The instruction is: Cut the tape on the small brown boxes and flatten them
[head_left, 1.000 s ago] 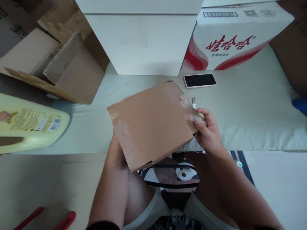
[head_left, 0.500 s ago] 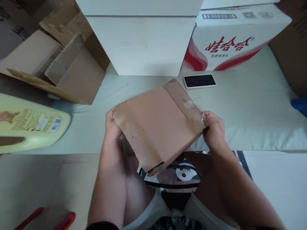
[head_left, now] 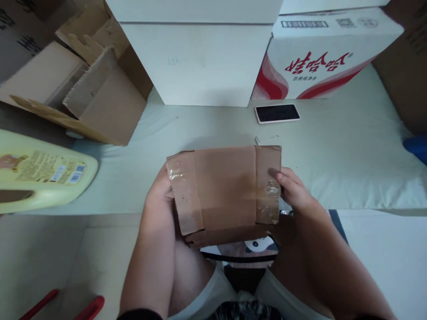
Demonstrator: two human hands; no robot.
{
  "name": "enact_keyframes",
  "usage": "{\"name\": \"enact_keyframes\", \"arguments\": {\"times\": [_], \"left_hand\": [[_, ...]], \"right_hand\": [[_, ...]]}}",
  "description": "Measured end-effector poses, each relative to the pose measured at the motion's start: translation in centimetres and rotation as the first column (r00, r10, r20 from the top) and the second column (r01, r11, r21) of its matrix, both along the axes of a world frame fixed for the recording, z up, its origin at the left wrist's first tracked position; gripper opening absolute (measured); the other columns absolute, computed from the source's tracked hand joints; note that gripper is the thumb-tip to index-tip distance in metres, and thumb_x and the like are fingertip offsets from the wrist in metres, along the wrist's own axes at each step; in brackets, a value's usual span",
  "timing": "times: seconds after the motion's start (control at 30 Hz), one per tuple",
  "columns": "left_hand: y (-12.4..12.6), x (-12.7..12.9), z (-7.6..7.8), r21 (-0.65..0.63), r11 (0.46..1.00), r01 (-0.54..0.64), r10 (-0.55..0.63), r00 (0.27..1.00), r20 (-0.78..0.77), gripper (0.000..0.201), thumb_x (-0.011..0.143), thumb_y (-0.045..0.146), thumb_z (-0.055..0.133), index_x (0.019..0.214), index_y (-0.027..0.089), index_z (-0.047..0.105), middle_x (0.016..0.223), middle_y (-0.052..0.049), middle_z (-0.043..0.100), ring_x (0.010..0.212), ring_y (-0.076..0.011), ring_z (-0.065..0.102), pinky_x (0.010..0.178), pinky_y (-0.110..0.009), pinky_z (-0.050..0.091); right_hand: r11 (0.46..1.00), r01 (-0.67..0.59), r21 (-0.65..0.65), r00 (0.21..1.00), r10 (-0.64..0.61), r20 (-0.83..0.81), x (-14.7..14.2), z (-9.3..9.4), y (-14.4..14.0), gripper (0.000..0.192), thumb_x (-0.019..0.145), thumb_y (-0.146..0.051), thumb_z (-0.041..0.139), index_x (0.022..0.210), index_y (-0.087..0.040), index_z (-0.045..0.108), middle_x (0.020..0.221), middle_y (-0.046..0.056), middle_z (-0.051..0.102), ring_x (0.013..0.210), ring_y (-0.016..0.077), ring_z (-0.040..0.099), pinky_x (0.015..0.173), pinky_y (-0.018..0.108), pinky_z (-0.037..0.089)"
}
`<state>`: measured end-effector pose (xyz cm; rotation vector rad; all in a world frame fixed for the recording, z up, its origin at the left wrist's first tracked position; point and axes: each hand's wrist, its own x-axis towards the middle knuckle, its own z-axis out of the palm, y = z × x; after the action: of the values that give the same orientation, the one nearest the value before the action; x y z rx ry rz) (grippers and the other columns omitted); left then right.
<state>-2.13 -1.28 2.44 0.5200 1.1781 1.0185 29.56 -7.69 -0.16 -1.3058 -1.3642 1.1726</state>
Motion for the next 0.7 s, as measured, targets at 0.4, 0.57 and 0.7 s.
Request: {"name": "enact_keyframes", "arguments": {"times": [0.4, 0.57, 0.7], "left_hand": [[-0.5, 0.2, -0.9, 0.060, 0.990, 0.129, -0.131, 0.991, 0.036, 0.057, 0.053, 0.056, 0.100, 0.092, 0.020, 0.079, 0.089, -0.008, 0.082, 0.097, -0.0321, 0.081, 0.078, -0.037, 0.066], [-0.5, 0.2, -0.8, 0.127, 0.985, 0.114, -0.112, 0.993, -0.023, 0.057, 0.049, 0.042, 0.104, 0.095, 0.018, 0.079, 0.095, -0.009, 0.084, 0.100, -0.0330, 0.080, 0.092, -0.043, 0.067], [0.6, -0.7, -1.5, 0.277, 0.952, -0.129, 0.118, 0.991, 0.056, 0.053, 0.055, 0.045, 0.101, 0.095, 0.019, 0.078, 0.098, -0.010, 0.084, 0.106, -0.0347, 0.080, 0.097, -0.046, 0.067]], "right_hand": [[0.948, 0.315, -0.046, 0.921, -0.317, -0.226, -1.1, -0.2, 0.6, 0.032, 0.076, -0.044, 0.082, 0.098, -0.026, 0.067, 0.094, 0.000, 0.072, 0.078, 0.0161, 0.065, 0.070, 0.029, 0.055], [0.916, 0.402, -0.015, 0.850, -0.380, -0.364, -0.2, -0.1, 1.2, 0.038, 0.074, -0.034, 0.085, 0.097, -0.029, 0.055, 0.088, -0.006, 0.068, 0.065, 0.0094, 0.061, 0.060, 0.021, 0.050], [0.870, 0.488, -0.071, 0.790, -0.474, -0.388, 1.0, -0.1, 1.7, 0.033, 0.076, -0.042, 0.083, 0.092, -0.027, 0.058, 0.090, -0.002, 0.072, 0.067, 0.0108, 0.068, 0.057, 0.021, 0.052]]}}
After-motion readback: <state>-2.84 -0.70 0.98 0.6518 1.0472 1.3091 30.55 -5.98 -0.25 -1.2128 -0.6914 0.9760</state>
